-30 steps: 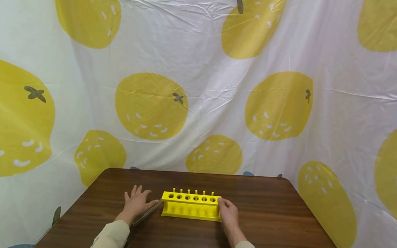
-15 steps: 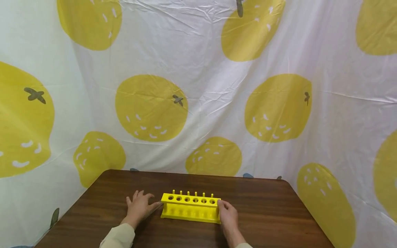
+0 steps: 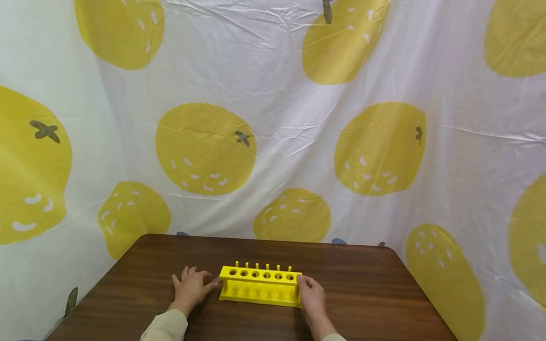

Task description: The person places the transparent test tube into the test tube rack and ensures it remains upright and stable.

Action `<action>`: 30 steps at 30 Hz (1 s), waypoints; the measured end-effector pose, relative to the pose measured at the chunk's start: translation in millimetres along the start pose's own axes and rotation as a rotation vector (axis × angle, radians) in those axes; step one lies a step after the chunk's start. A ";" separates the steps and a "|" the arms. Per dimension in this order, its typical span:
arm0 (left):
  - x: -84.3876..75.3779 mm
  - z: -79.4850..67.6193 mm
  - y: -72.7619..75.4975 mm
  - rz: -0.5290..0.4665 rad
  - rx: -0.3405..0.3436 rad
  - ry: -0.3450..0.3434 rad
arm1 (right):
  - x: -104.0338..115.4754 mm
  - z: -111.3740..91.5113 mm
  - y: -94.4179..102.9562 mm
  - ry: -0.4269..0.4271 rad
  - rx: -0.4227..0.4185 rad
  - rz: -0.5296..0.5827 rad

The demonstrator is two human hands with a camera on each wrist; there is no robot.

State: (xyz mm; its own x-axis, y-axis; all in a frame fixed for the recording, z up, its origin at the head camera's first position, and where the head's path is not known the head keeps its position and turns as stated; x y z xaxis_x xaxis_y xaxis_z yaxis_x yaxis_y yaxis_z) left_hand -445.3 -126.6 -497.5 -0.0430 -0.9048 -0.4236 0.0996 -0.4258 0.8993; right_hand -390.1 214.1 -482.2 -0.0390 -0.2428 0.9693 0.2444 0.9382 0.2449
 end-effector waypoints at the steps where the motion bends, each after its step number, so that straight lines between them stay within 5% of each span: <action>1: 0.1 0.1 -0.4 0.000 0.001 0.004 | 0.3 0.0 -0.1 0.001 0.001 -0.002; 30: -6.8 1.3 -3.1 0.059 -0.020 0.012 | 0.7 1.7 2.0 0.000 0.002 -0.025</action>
State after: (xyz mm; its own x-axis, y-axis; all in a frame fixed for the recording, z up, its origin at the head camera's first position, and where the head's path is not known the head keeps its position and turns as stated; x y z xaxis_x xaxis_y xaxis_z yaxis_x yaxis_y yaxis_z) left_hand -446.6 -119.2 -497.2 -0.0250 -0.9281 -0.3715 0.1214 -0.3717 0.9204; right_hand -391.3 216.2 -480.9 -0.0453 -0.2666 0.9628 0.2418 0.9322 0.2695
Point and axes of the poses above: each hand's wrist, its own z-axis towards the middle knuckle, its own y-axis out of the back of the hand, x = y × z, the point moved 6 cm from there along z, towards the middle knuckle, and after that the axes turned 5 degrees about x, right-handed, at the moved point
